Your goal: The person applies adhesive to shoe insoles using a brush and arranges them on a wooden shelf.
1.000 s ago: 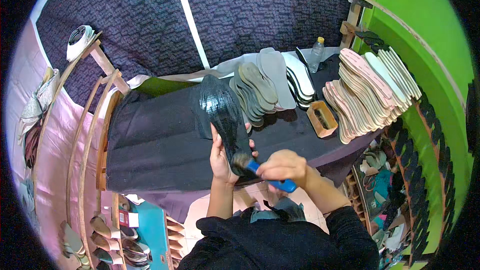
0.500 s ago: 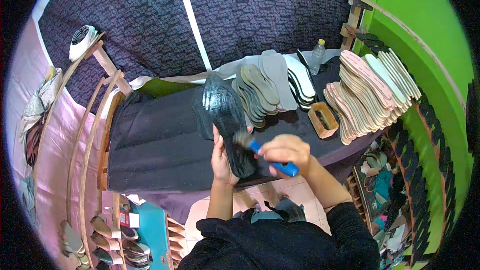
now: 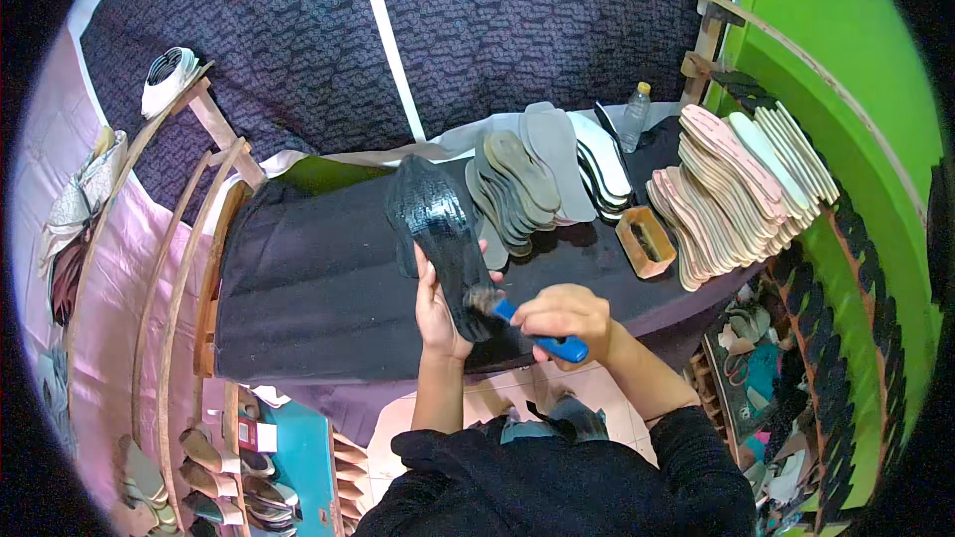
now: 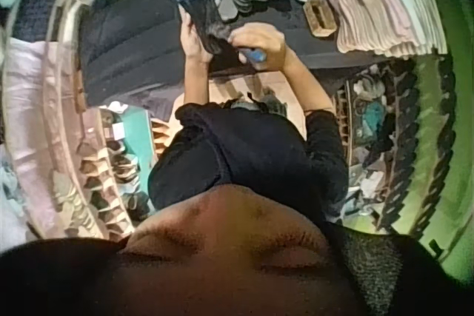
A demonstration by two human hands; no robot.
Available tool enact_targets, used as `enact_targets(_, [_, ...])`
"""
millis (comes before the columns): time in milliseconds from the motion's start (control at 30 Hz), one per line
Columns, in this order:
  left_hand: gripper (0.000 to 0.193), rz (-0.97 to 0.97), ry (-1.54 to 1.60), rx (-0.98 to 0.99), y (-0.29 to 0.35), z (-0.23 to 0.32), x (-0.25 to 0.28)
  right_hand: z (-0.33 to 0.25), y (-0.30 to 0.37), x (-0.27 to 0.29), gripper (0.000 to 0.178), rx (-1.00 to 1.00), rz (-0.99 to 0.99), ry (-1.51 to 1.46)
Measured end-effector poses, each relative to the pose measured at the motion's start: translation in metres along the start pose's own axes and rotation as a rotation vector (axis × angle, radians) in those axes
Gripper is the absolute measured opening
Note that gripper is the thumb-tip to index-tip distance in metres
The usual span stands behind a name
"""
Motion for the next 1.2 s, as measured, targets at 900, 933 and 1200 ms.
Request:
enact_targets(900, [0.044,-0.197,0.155,-0.071,-0.026,0.007,-0.021,-0.005,0.003,0.005,0.015,0.04,0.135,0.034])
enact_targets(933, [0.044,-0.183,0.146,-0.073,-0.024,0.009,-0.024,-0.007,0.004,0.005,0.016,0.038,0.106,0.024])
enact_targets(1200, [0.048,-0.109,-0.065,-0.078,-0.016,0.002,-0.029,-0.009,-0.024,0.023,0.025,0.154,0.201,0.204])
Point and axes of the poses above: each hand's wrist, its own y-axis away from the middle knuckle, its own x-axis out of the back of the hand, z = x × y, the point moved 6 cm from there along -y, towards the middle knuckle, and after that the axes turned 4 degrees about z, right-handed, at the moved point
